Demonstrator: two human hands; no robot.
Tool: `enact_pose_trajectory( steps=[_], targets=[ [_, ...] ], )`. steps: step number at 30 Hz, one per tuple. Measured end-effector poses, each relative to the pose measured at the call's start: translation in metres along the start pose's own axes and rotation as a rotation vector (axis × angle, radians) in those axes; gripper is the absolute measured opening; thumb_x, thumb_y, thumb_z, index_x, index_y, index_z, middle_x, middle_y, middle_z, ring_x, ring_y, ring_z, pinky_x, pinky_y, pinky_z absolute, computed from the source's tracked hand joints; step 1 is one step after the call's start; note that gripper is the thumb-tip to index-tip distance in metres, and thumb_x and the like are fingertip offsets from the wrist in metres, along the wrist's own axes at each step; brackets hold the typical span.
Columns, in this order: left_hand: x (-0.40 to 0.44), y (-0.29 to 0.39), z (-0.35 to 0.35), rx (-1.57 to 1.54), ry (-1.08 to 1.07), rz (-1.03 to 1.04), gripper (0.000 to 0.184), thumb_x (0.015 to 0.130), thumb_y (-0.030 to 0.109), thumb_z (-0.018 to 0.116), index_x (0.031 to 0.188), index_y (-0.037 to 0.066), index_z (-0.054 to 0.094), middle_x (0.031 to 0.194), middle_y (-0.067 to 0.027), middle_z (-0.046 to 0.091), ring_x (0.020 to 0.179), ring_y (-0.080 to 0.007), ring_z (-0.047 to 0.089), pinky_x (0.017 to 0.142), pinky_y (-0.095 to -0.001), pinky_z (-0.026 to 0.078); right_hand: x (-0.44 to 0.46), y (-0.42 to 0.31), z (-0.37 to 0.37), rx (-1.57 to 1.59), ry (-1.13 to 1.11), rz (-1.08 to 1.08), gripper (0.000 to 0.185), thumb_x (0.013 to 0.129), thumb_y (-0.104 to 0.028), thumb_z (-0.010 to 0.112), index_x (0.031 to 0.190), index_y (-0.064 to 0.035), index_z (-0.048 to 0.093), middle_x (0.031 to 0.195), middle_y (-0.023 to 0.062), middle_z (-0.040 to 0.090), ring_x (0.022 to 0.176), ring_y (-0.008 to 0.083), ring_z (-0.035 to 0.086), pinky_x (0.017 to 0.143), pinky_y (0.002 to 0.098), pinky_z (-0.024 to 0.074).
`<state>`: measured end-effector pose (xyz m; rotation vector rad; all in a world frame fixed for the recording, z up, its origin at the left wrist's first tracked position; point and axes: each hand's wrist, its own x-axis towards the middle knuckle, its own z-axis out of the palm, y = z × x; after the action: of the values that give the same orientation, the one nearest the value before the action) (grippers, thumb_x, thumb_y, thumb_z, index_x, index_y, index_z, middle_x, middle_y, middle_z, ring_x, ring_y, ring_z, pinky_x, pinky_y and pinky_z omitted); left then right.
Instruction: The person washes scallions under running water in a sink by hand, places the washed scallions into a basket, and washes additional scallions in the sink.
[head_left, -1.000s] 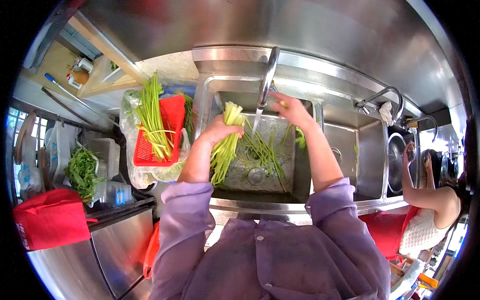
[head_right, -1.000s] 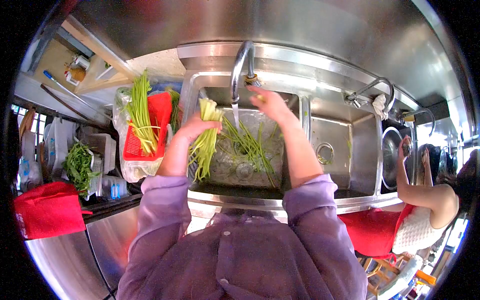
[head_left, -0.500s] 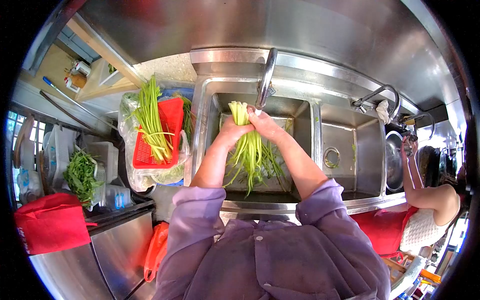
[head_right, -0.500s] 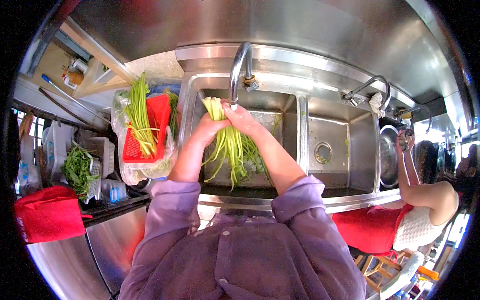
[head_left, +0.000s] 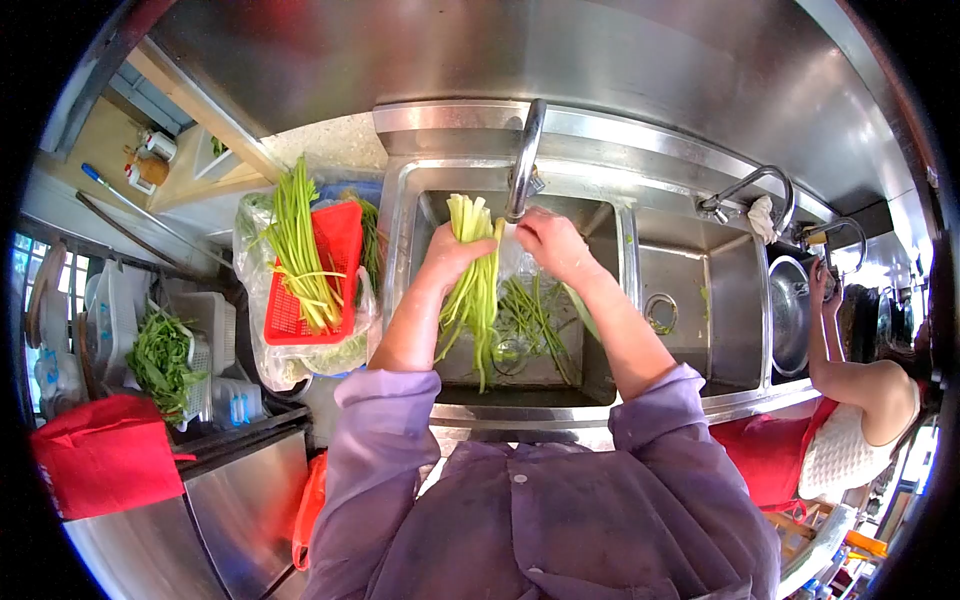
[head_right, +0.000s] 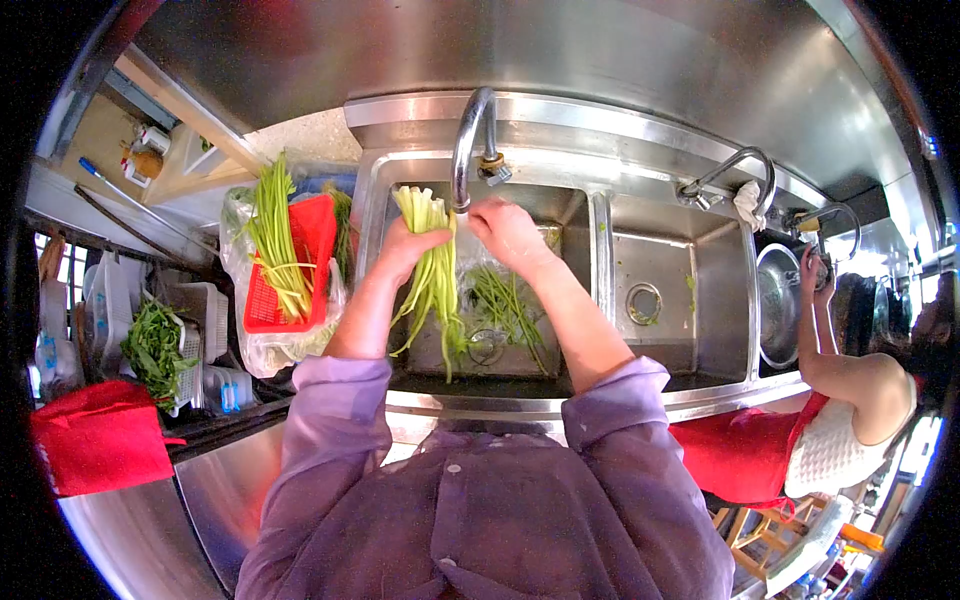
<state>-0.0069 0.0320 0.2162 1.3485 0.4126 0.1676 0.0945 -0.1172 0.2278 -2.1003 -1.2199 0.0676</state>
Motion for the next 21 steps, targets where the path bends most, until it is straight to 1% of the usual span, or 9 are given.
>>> enact_pose_trajectory(
  steps=[3,8,10,11,13,14,15,18,21],
  targets=[
    [0.001,0.002,-0.004,0.073,-0.01,-0.046,0.028,0.065,0.002,0.066,0.093,0.002,0.058,0.084,-0.005,0.06,0.074,-0.0149,0.057,0.067,-0.0274,0.045,0.005,0.0,-0.002,-0.003,0.018,0.069,0.018,0.078,-0.016,0.049,0.084,-0.0016,0.058,0.086,0.0156,0.056,0.082,0.0342,0.053,0.071,0.0398,0.0437],
    [0.004,-0.003,-0.009,0.097,0.016,-0.011,0.028,0.065,0.003,0.067,0.092,0.002,0.059,0.084,-0.0052,0.06,0.074,-0.0149,0.057,0.068,-0.0275,0.045,0.005,0.007,0.014,0.087,0.244,0.126,0.018,0.076,-0.013,0.053,0.09,-0.002,0.057,0.085,0.0167,0.056,0.079,0.0316,0.054,0.069,0.0366,0.0438],
    [0.003,-0.003,-0.01,0.095,0.016,0.008,0.028,0.065,0.004,0.067,0.092,0.002,0.059,0.084,-0.0053,0.06,0.075,-0.0149,0.057,0.068,-0.0274,0.045,0.007,0.002,0.011,0.48,0.068,0.247,0.022,0.074,-0.014,0.056,0.093,-0.0009,0.056,0.081,0.0166,0.057,0.072,0.0276,0.055,0.067,0.0336,0.0439],
    [0.002,-0.003,-0.01,0.102,-0.005,0.015,0.029,0.065,0.005,0.067,0.093,0.002,0.059,0.085,-0.0054,0.061,0.075,-0.0148,0.057,0.069,-0.0274,0.045,0.007,0.0,0.008,0.478,0.066,0.248,0.022,0.074,-0.014,0.056,0.093,-0.0009,0.056,0.081,0.0166,0.057,0.072,0.0276,0.055,0.067,0.0336,0.0439],
    [-0.001,0.003,-0.007,0.108,-0.027,0.018,0.03,0.065,0.005,0.067,0.094,0.002,0.06,0.085,-0.0054,0.061,0.076,-0.0147,0.057,0.069,-0.0274,0.045,0.012,-0.028,-0.01,0.334,-0.263,0.315,0.026,0.073,-0.017,0.058,0.091,0.0008,0.056,0.073,0.0168,0.057,0.063,0.0244,0.054,0.063,0.0318,0.0439],
    [-0.003,0.007,-0.004,0.192,-0.047,0.038,0.032,0.064,0.006,0.068,0.095,0.003,0.059,0.086,-0.0054,0.061,0.077,-0.0145,0.057,0.069,-0.0273,0.045,0.013,-0.024,-0.007,0.3,-0.212,0.265,0.026,0.071,-0.021,0.059,0.085,0.0012,0.057,0.067,0.0195,0.056,0.061,0.0304,0.056,0.061,0.0355,0.0446],
    [-0.004,0.009,-0.002,0.276,-0.066,0.06,0.033,0.064,0.007,0.068,0.096,0.003,0.059,0.087,-0.0055,0.061,0.077,-0.0142,0.057,0.07,-0.0273,0.045,0.016,-0.016,-0.003,0.301,-0.215,0.263,0.026,0.071,-0.021,0.059,0.085,0.0012,0.057,0.067,0.0195,0.056,0.061,0.0304,0.056,0.061,0.0355,0.0446],
    [-0.002,0.005,-0.008,0.293,-0.091,-0.004,0.035,0.063,0.01,0.07,0.096,0.003,0.06,0.087,-0.0049,0.061,0.077,-0.013,0.056,0.07,-0.0269,0.045,0.02,-0.009,-0.004,0.139,-0.283,0.126,0.027,0.071,-0.027,0.058,0.079,-0.0011,0.061,0.071,0.0223,0.057,0.072,0.0378,0.056,0.065,0.0415,0.0445],
    [-0.005,0.01,-0.007,0.277,-0.119,-0.079,0.035,0.062,0.009,0.069,0.096,0.003,0.06,0.085,-0.0052,0.061,0.076,-0.0125,0.056,0.07,-0.0263,0.044,0.02,-0.01,0.0,0.195,-0.259,0.182,0.026,0.072,-0.026,0.056,0.082,-0.0022,0.06,0.071,0.0213,0.057,0.072,0.0372,0.056,0.066,0.0417,0.045]
  ],
)
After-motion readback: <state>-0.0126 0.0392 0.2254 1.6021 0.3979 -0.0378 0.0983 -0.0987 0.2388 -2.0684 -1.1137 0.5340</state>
